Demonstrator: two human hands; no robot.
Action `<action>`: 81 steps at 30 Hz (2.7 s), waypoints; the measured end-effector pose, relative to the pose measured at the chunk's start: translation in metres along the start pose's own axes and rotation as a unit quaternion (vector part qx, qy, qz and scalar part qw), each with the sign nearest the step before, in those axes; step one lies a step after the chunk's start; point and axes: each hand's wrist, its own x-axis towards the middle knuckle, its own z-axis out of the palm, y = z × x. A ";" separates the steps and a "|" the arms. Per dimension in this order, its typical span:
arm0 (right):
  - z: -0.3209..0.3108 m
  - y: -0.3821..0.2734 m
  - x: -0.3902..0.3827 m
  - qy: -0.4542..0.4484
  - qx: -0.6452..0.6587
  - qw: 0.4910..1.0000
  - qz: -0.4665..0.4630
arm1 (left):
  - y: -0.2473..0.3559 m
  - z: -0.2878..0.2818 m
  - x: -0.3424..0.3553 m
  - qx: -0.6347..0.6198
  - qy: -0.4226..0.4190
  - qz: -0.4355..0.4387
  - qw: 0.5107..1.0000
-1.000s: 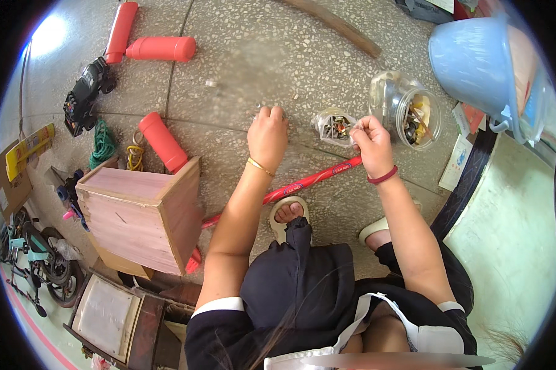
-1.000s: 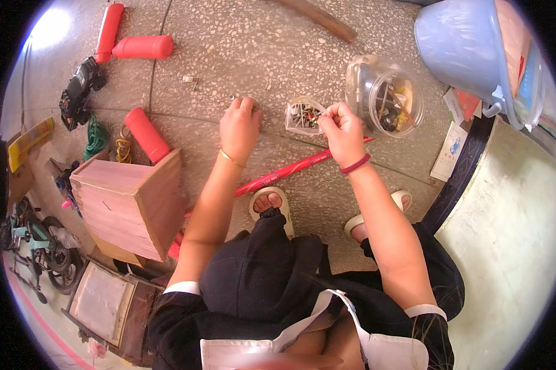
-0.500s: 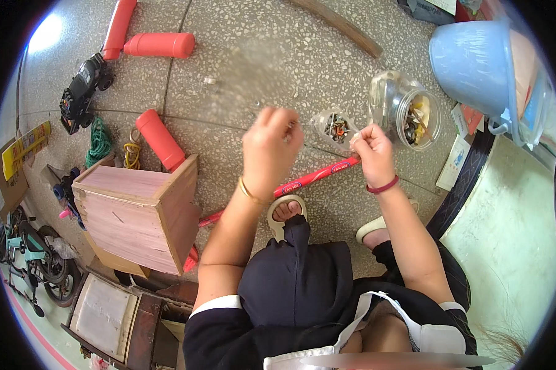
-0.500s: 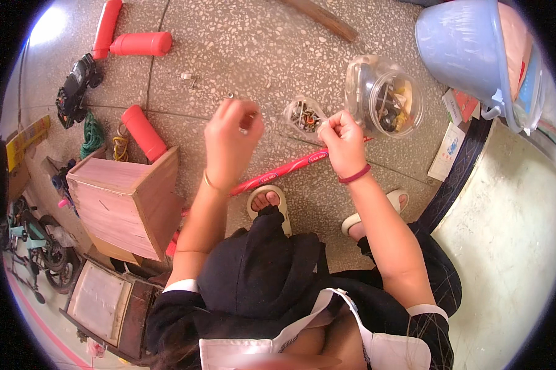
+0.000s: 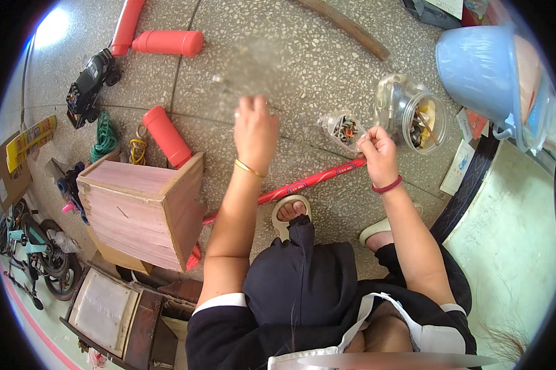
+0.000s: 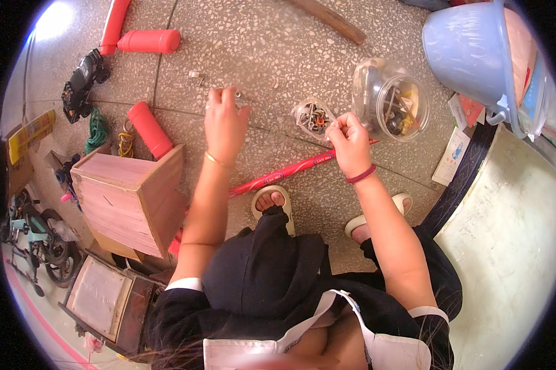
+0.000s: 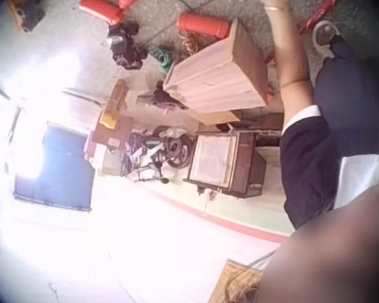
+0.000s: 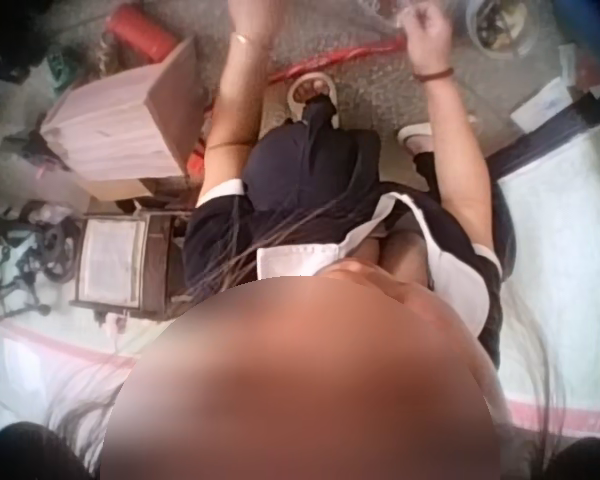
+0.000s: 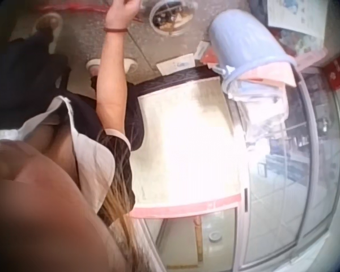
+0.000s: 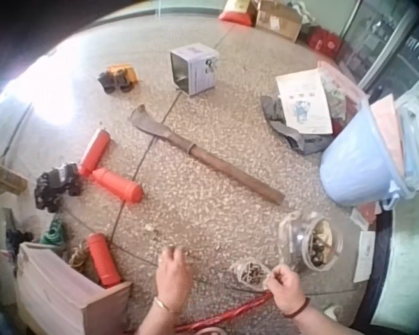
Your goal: The person sits on the floor sorting small metal parts from a plastic bag into a jar. They then move to a wooden cabinet, pick up a hammer, and hammer a nail into the underside of the cabinet's side panel.
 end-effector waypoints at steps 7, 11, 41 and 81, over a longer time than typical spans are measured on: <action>0.005 0.001 -0.001 -0.003 0.007 1.000 -0.011 | -0.016 0.021 0.012 -0.017 -0.049 -0.035 0.998; 0.005 0.001 -0.001 -0.004 0.012 1.000 0.001 | -0.019 0.030 0.013 -0.023 -0.032 -0.027 0.999; 0.003 0.003 -0.006 0.006 0.006 1.000 -0.011 | 0.015 0.053 0.014 -0.013 -0.120 0.168 0.978; 0.002 0.004 -0.004 -0.002 -0.004 1.000 -0.018 | -0.084 -0.014 0.068 0.030 -0.028 -0.060 0.997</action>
